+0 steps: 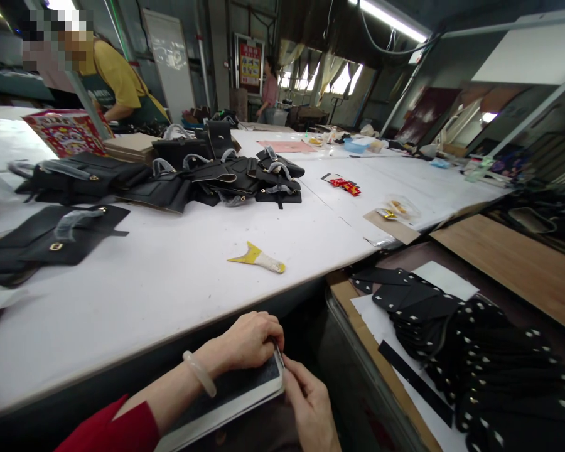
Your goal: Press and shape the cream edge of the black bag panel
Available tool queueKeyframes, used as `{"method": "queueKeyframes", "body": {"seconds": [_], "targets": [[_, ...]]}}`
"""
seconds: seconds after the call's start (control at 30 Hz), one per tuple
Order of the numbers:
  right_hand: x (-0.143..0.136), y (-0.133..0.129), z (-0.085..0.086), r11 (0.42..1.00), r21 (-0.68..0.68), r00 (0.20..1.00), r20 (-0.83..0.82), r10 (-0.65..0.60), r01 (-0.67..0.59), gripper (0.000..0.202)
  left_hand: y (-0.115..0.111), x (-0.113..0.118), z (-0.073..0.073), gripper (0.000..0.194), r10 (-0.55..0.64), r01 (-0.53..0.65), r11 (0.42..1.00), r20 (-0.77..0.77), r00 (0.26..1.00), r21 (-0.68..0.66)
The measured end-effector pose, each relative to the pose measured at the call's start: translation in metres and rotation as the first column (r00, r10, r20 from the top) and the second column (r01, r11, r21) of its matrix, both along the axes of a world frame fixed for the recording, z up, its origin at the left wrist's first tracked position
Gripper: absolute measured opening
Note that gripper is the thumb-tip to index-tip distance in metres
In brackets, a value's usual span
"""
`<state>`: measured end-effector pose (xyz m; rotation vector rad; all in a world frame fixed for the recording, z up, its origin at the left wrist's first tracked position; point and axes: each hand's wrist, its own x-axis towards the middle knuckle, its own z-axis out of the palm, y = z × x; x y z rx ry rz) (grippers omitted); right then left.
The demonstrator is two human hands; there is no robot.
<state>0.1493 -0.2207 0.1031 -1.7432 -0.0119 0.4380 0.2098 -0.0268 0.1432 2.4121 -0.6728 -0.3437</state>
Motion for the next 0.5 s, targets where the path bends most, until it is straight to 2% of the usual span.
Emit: {"method": "queueKeyframes", "body": {"seconds": [0.07,0.17,0.23,0.37,0.5], "targets": [[0.006,0.002,-0.004,0.982,0.169,0.994,-0.085,-0.073,0.087,0.034,0.0,0.001,0.0,0.024,0.0,0.0,1.0,-0.012,1.0,-0.008],[0.012,0.013,-0.015,0.882,0.39,0.951,-0.258,-0.173,0.266,0.037,0.0,0.001,-0.003,0.025,0.012,-0.012,1.0,-0.024,1.0,-0.021],[0.014,0.023,-0.023,0.832,0.44,0.926,-0.313,-0.212,0.339,0.04,0.0,0.002,-0.005,0.025,0.022,-0.023,0.999,-0.039,0.999,-0.029],[0.011,0.038,-0.028,0.791,0.465,0.904,-0.344,-0.253,0.398,0.034,0.001,0.007,-0.01,0.026,0.044,-0.047,0.998,-0.097,0.994,-0.031],[0.008,0.042,-0.024,0.777,0.52,0.912,-0.374,-0.168,0.356,0.037,0.003,0.012,-0.01,0.026,0.063,-0.071,0.997,-0.2,0.978,-0.032]]}}
